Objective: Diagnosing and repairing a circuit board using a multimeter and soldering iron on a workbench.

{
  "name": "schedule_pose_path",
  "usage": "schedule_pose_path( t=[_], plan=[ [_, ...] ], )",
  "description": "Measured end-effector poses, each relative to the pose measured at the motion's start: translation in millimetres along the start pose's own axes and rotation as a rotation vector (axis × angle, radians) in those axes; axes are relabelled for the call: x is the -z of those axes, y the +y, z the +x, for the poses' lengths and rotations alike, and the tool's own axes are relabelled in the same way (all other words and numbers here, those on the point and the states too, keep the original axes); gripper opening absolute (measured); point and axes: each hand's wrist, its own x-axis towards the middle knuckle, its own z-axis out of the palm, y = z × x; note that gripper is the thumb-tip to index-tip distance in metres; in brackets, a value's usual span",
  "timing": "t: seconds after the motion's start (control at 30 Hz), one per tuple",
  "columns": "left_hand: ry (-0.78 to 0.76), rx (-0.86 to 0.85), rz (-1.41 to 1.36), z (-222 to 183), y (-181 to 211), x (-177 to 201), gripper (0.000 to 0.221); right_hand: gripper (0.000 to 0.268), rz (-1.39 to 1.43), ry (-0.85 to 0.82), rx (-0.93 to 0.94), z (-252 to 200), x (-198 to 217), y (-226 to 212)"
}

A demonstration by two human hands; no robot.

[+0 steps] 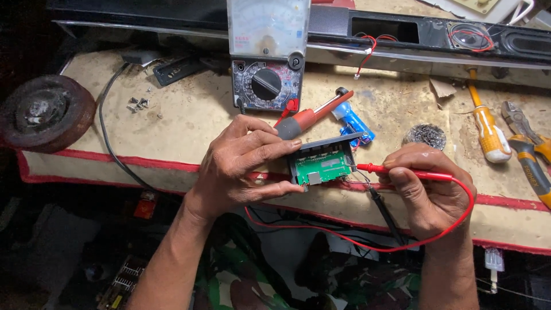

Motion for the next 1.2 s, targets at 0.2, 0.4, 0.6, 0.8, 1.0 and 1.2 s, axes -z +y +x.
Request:
schedule_pose_path(
  t=[0.2, 0.4, 0.6, 0.8, 1.0, 1.2],
  plan=[
    [0.004, -0.008, 0.015, -0.7, -0.7, -0.2, 0.061, 0.009, 0.014, -0.024, -0.005, 0.0, 1.4, 0.0],
    [-0.005, 0.005, 0.001, -0.2, 0.1, 0.0, 0.060, 0.011, 0.018, -0.017, -0.019, -0.9, 1.6, 2.6],
    [0.008, 0.004, 0.016, -1.3, -0.7, -0.9, 0.061, 0.009, 0.002, 0.003, -0.054, 1.1, -2.0, -4.4],
    [0.000, 0.011, 0.005, -0.7, 0.3, -0.2, 0.060, 0.009, 0.013, 0.011, -0.032, -2.8, 1.0, 3.6],
    [0.007, 0.010, -0.001, -1.2, -0.4, -0.7, 0.062, 0.009, 0.033, -0.009, 0.001, -2.5, 2.5, 4.2],
    [-0.024, 0.034, 0.034, 0.9, 1.5, 0.0, 0.069, 0.010, 0.078, 0.063, -0.039, -0.1, -1.9, -2.9]
  ],
)
